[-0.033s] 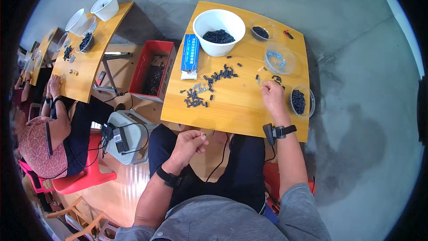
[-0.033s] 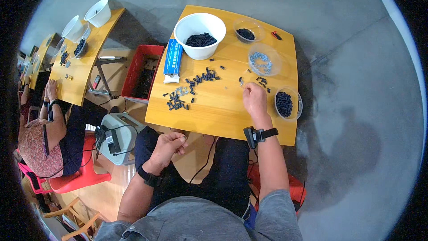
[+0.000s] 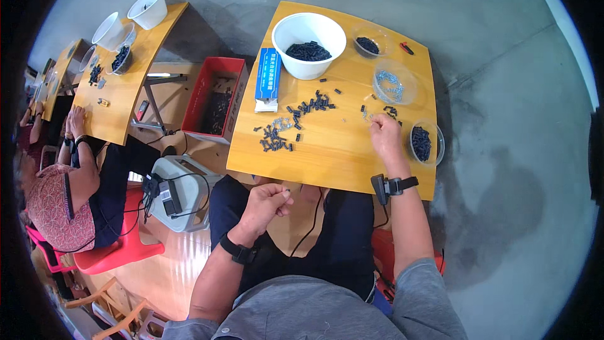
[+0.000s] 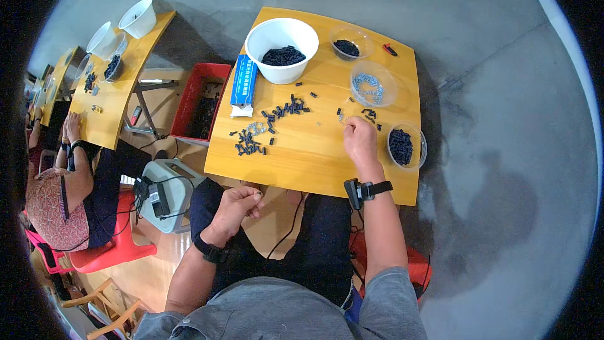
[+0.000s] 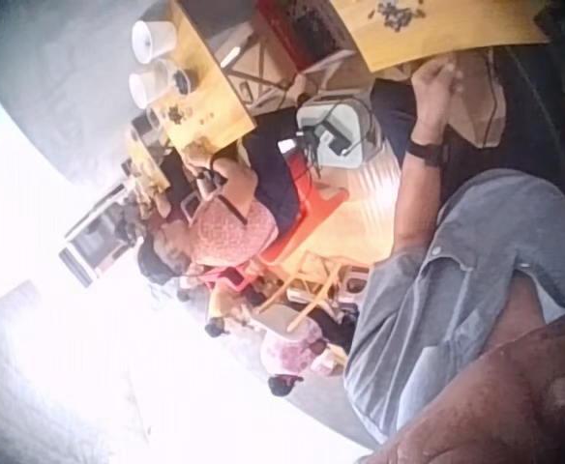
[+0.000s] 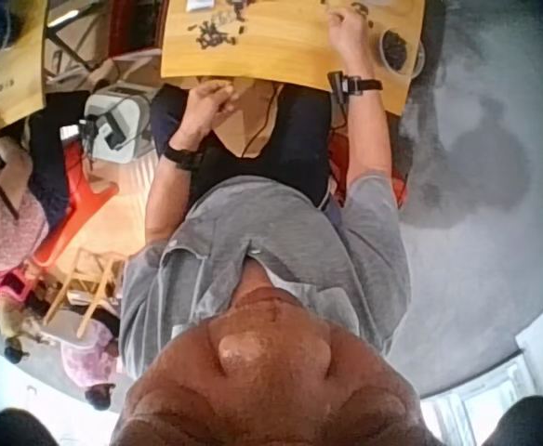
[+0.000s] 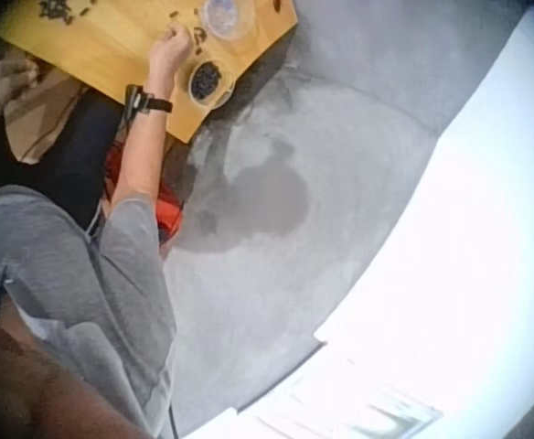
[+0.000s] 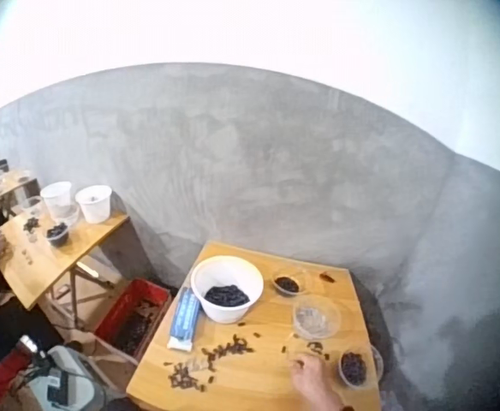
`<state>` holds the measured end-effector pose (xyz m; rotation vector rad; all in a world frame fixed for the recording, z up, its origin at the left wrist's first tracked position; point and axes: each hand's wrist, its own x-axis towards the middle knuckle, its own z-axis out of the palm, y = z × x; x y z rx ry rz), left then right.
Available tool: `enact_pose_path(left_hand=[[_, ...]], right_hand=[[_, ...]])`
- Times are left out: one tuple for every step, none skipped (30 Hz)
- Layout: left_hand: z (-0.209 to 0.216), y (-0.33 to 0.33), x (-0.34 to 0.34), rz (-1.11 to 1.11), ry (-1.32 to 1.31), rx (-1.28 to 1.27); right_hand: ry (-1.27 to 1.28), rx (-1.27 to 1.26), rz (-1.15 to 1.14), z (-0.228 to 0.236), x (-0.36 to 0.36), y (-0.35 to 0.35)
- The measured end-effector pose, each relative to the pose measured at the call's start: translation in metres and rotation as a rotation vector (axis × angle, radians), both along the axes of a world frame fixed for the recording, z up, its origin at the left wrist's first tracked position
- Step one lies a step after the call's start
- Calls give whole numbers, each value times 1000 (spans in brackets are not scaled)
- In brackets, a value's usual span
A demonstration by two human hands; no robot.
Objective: Assembling small black plastic components at a workshop table.
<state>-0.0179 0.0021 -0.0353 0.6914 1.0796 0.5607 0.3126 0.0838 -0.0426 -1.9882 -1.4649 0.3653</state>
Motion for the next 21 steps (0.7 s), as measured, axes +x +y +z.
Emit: enact_pose_path(left_hand=[[0, 0, 0, 0, 1, -2], [2, 1, -1, -10, 3, 6], [2, 1, -1, -21, 5, 14], [1, 1, -1, -22, 5, 12], [0, 1, -1, -19, -5, 8], [0, 1, 0, -14, -16, 4], [1, 1, 1, -14, -16, 4], [3, 1, 2, -18, -17, 8], [5, 0, 2, -19, -16, 12], [5, 0, 3, -17, -10, 7], [4, -1, 5, -9, -26, 2], [5, -1, 5, -4, -48, 2], [5, -1, 6, -4, -47, 4], [5, -2, 6, -16, -68, 8], [5, -2, 6, -26, -87, 13], [6, -2, 5, -23, -84, 14], [8, -2, 5, -24, -83, 19], [10, -2, 5, -26, -84, 24], [11, -2, 5, -24, -83, 24], [11, -2, 4, -29, -83, 33], [12, -2, 4, -31, -83, 40]], right_hand=[[1, -2, 0, -1, 1, -1], [39, -28, -19, -1, 3, -1], [78, -54, -39, 0, 2, -2], [79, -56, -41, -2, 2, -3], [17, -36, 3, -4, 2, -4], [-45, -17, 48, -1, -1, -4], [-45, -17, 48, 2, -5, -3], [-87, -2, 118, 5, -11, -2], [-127, 13, 190, 10, -20, -1], [-121, 9, 193, 11, -28, 1], [-131, 7, 210, 12, -35, 3], [-148, 11, 224, 14, -40, 5], [-147, 13, 224, 14, -43, 7], [-177, -12, 232, 15, -46, 9], [-205, -37, 241, 14, -49, 11], [-202, -36, 243, 13, -51, 13], [-223, -41, 243, 10, -54, 14], [-246, -45, 241, 8, -55, 15], [-245, -44, 243, 4, -55, 16], [-257, -29, 232, 0, -56, 16], [-268, -14, 224, 0, -58, 16]])
